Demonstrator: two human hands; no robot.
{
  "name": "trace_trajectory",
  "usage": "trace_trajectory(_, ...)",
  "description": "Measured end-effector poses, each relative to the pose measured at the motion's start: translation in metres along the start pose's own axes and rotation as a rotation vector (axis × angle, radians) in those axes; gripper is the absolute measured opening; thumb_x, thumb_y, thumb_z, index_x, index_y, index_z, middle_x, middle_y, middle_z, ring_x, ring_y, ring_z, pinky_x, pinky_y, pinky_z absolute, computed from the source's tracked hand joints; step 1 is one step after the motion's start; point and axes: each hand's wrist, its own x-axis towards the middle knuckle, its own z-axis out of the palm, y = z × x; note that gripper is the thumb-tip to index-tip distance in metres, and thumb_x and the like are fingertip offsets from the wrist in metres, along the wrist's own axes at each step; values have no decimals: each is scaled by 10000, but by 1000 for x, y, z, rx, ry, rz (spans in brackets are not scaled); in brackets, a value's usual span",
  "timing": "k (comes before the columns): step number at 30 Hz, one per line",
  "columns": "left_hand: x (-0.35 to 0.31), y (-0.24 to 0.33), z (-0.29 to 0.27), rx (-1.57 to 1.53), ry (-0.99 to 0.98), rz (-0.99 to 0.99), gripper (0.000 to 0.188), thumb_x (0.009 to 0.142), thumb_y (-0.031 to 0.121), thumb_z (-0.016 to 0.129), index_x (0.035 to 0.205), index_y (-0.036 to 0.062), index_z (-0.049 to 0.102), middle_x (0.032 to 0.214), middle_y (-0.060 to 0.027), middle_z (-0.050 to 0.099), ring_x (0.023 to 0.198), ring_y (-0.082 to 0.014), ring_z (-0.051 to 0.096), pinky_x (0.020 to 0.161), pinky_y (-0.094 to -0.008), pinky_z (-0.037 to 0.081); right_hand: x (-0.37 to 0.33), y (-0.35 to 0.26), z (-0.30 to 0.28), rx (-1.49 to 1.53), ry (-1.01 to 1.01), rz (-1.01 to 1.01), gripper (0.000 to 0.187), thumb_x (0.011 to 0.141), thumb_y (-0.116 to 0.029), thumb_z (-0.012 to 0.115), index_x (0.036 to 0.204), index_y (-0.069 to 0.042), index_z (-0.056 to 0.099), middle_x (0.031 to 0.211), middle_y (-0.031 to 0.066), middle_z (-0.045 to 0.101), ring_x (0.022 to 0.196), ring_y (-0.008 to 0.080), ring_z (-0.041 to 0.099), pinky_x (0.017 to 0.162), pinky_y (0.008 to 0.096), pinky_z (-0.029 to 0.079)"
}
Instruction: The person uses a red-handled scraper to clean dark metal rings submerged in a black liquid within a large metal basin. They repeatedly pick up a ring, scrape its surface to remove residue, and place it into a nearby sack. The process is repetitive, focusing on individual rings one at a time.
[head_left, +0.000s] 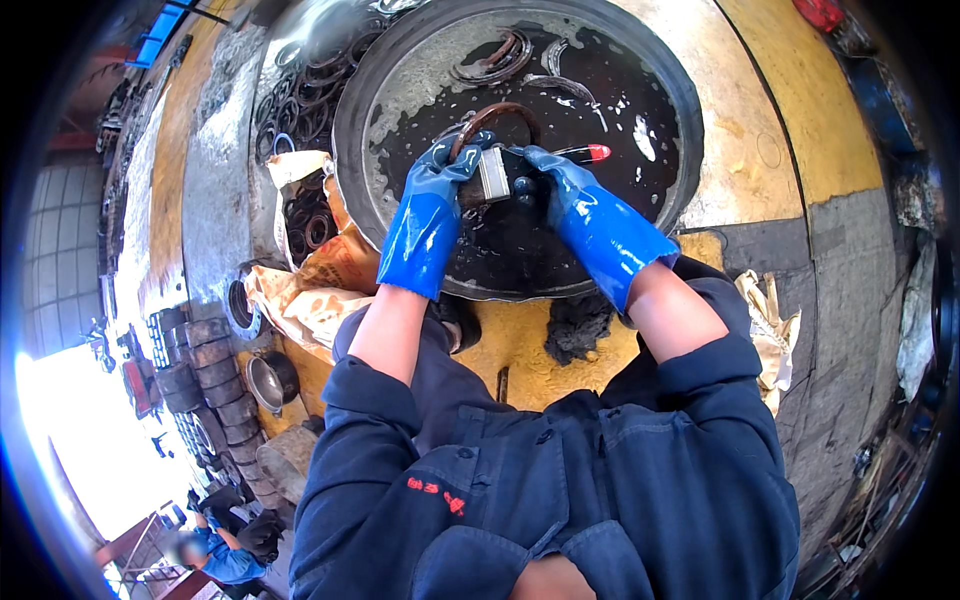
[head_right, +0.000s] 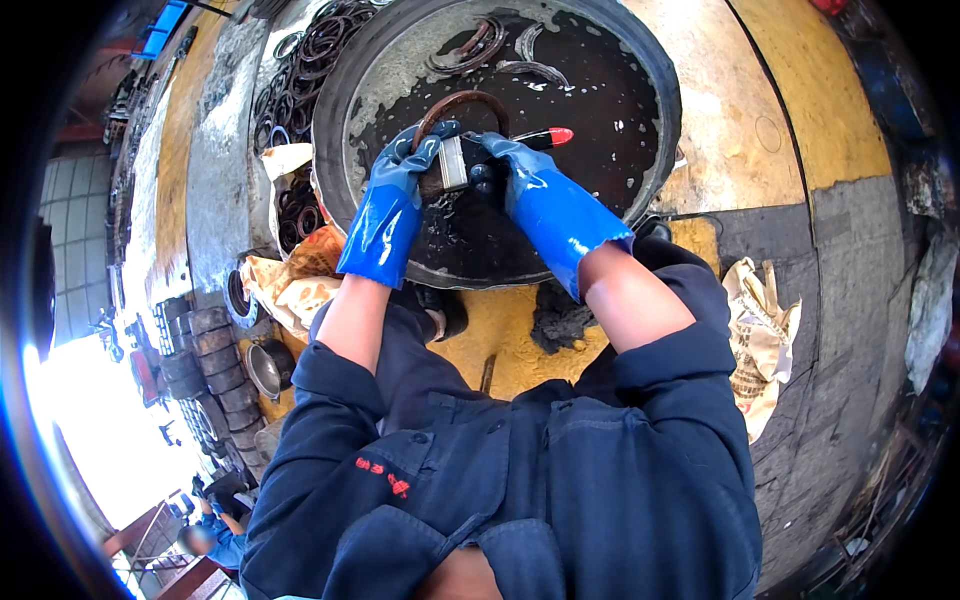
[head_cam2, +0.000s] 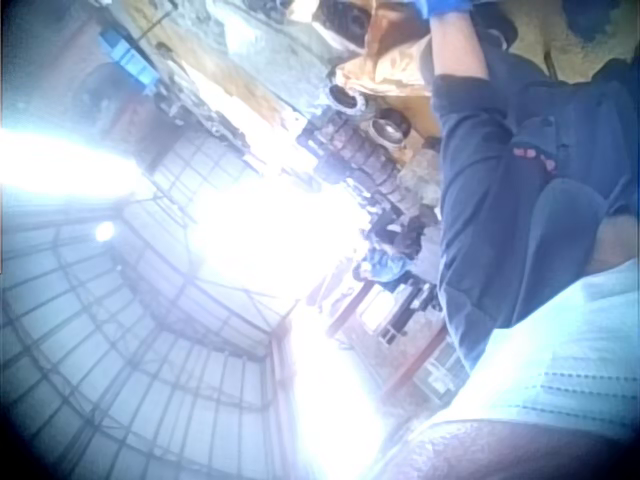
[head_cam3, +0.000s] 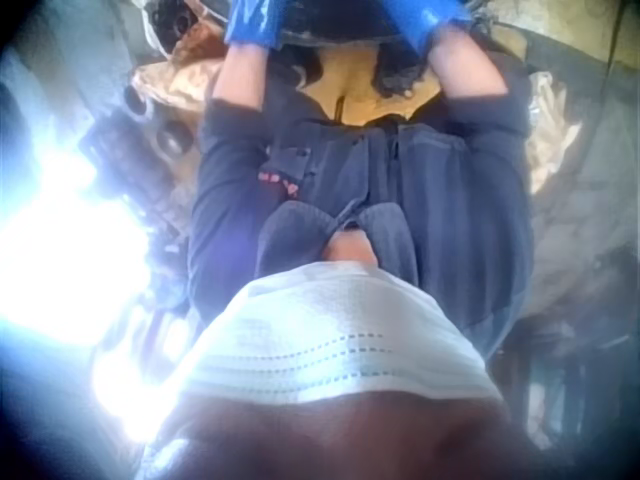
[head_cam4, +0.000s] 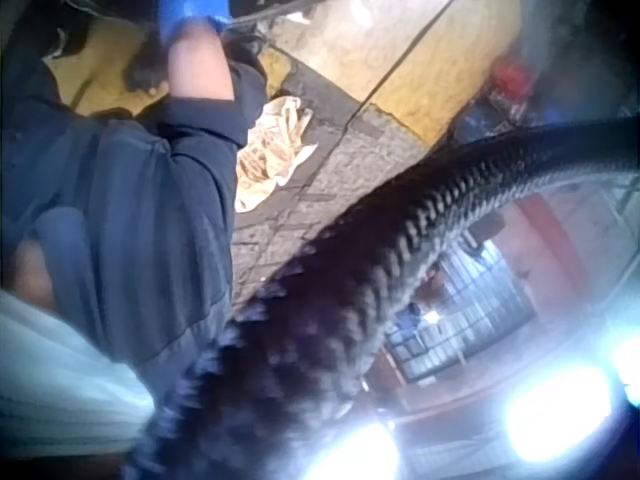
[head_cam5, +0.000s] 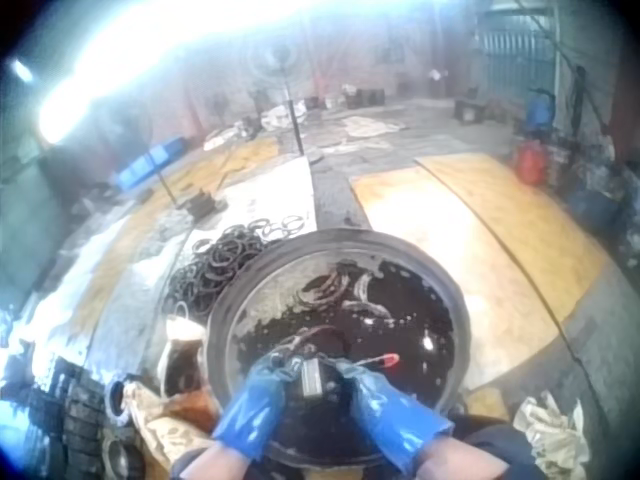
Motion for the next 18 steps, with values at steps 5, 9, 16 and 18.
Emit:
trace_trajectory(5, 6, 10, 1, 67, 10, -41, 341, 966, 98, 659, 1288, -11, 627, 1176, -95, 713, 1030, -163, 670, 878, -277, 527, 18, 12, -29, -902, -98, -577, 308, 923, -266, 702, 1143, -51, 719, 972, 104, 751, 887, 215, 712, 805, 333, 547)
trace_trajectory(9, 8, 7, -15, -44, 42, -74, 359, 965, 132, 662, 1295, -4, 622, 1178, -130, 717, 1030, -217, 696, 813, -313, 557, -6, 6, -18, -1614, 91, -1041, 319, 853, -234, 712, 1171, -210, 719, 1137, 96, 723, 1028, 312, 693, 898, 402, 553)
trace_trajectory(16, 15, 22, -27, -108, 72, -127, 306, 976, 163, 644, 1247, 22, 629, 1183, -171, 710, 1029, -296, 706, 806, -359, 575, -10, -23, -23, -1186, 88, -1518, 380, 797, -87, 754, 1167, -168, 731, 1141, 100, 725, 1032, 298, 703, 900, 377, 564)
trace_trajectory(18, 17, 22, -30, -156, 65, -147, 304, 976, 167, 644, 1245, 27, 630, 1198, -170, 704, 1046, -300, 700, 811, -366, 575, 1, -27, -21, -647, -39, -1244, 235, 919, -72, 700, 1151, -81, 735, 1010, 69, 753, 915, 137, 694, 854, 287, 554)
